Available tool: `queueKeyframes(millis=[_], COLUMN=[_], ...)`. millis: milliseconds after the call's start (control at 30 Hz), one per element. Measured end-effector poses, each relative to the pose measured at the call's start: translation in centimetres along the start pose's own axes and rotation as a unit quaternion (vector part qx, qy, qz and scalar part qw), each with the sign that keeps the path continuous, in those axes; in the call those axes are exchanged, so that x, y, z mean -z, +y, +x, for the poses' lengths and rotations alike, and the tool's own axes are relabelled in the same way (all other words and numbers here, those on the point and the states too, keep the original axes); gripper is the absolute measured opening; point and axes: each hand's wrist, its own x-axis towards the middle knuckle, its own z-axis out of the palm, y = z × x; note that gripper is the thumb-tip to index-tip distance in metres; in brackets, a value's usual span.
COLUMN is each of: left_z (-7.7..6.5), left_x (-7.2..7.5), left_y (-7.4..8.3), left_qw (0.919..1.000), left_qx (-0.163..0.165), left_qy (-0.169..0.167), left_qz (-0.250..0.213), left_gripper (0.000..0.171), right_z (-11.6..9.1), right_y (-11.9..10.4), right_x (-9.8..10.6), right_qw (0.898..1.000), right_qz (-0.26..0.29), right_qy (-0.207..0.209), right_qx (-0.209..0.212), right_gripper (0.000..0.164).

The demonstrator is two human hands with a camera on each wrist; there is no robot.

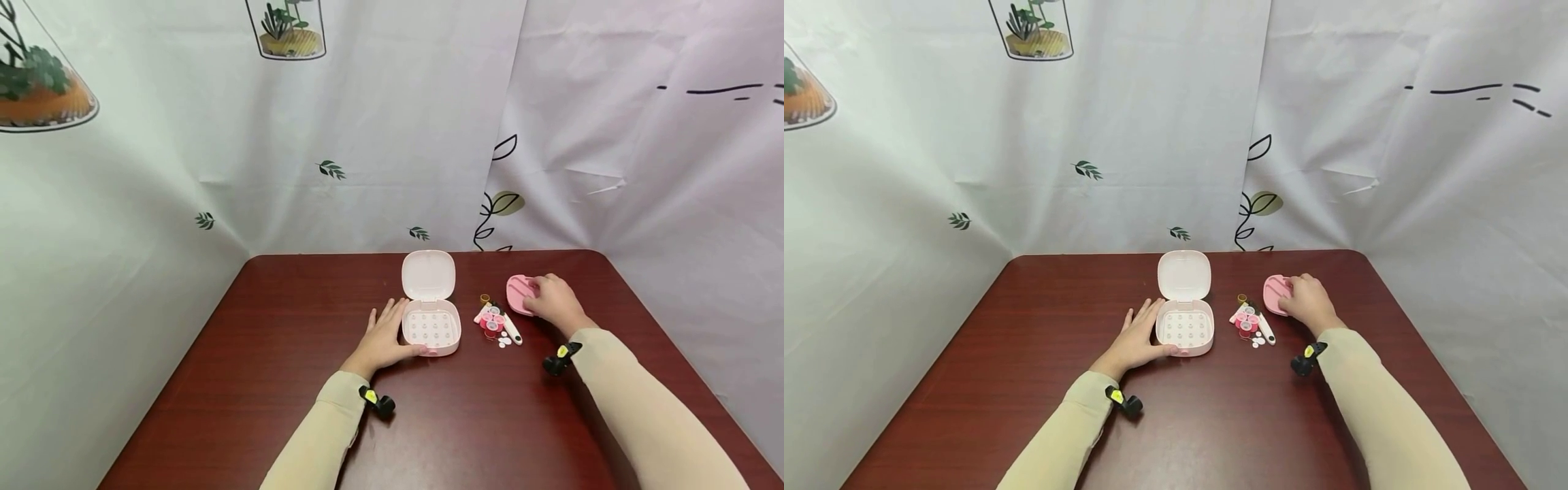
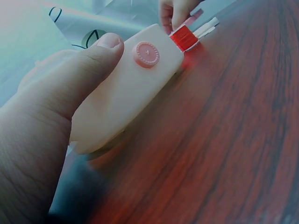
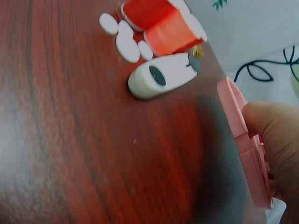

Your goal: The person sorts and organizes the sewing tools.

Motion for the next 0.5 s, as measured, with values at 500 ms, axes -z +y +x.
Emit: queueKeyframes(millis=[500], left_z=[-0.1], left_x=[0.0], left_y=[0.2], left_qw=[1.0], left_qx=[0.0], left_qy=[0.004], left_qz=[-0.009], left_gripper=[0.113], right_z=[-1.0], right_y=[2.1], right_x=[-1.9], right_qw=[0.999], right_qz=[0.04], right_qy=[0.016], right_qx=[-0.019], right_gripper=[0.05])
